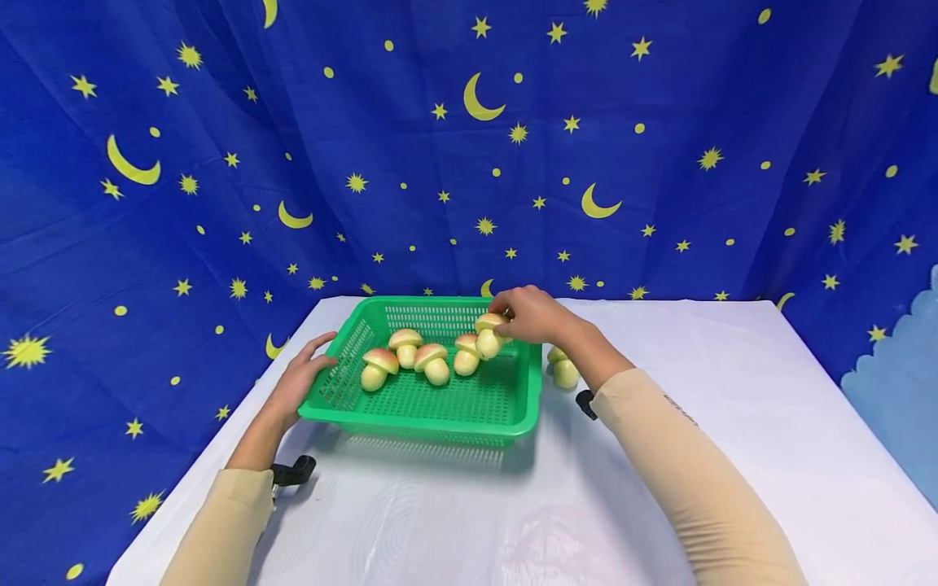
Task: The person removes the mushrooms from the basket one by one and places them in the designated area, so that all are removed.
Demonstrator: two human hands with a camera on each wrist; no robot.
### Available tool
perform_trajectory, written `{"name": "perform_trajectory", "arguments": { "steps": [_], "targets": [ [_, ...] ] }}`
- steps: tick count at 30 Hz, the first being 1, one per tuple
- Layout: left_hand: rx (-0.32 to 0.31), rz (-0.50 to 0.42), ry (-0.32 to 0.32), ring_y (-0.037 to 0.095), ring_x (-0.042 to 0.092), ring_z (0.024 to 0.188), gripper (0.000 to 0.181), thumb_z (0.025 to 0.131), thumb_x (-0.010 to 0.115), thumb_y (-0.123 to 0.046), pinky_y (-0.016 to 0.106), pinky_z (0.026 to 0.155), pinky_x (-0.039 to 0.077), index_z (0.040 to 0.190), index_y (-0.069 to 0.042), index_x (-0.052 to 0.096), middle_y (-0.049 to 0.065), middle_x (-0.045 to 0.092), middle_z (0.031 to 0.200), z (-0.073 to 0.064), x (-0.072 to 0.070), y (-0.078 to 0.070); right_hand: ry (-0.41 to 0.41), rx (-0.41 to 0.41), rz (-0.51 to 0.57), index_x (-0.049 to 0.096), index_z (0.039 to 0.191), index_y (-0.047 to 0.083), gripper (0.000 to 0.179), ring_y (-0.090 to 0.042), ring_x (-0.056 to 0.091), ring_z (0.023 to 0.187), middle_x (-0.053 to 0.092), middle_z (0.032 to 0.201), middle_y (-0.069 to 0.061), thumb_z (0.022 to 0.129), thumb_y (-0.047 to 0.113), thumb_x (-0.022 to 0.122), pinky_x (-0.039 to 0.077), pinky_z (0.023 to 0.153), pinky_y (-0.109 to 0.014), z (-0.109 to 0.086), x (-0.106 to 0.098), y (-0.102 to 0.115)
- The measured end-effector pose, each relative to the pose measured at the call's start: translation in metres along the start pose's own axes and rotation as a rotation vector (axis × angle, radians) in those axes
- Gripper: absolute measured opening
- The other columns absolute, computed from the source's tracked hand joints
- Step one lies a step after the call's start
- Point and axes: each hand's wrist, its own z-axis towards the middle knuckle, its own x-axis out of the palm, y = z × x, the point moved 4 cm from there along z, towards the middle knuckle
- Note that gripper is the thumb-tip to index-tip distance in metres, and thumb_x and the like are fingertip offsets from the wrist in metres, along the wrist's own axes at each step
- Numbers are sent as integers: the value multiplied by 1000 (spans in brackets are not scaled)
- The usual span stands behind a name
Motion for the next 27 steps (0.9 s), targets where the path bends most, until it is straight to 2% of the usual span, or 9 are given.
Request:
{"name": "perform_trajectory", "arguments": {
  "steps": [8, 19, 27],
  "targets": [
    [4, 33, -4, 34, 64, 84, 59, 97, 48, -16, 41, 70, 56, 152, -20, 28, 28, 52, 123, -17, 6, -20, -5, 10, 37, 66, 120, 11, 34, -23, 62, 101, 66, 110, -6, 88, 22, 70, 51, 85, -39, -4, -10, -1],
    [18, 65, -7, 36, 62, 87, 59, 97, 47, -17, 40, 69, 55, 152, -21, 28, 27, 51, 125, -20, 6, -25, -8, 14, 107, 65, 119, 12, 33, -22, 62, 102, 65, 111, -4, 87, 21, 71, 53, 83, -37, -13, -20, -3],
    [1, 52, 3, 37, 62, 88, 60, 97, 47, -17, 42, 70, 55, 153, -19, 26, 27, 50, 125, -21, 6, -24, -27, 43, 128, 64, 123, 11, 37, -24, 59, 108, 63, 116, -7, 88, 21, 71, 50, 87, -43, -22, -27, -7]
  ]
}}
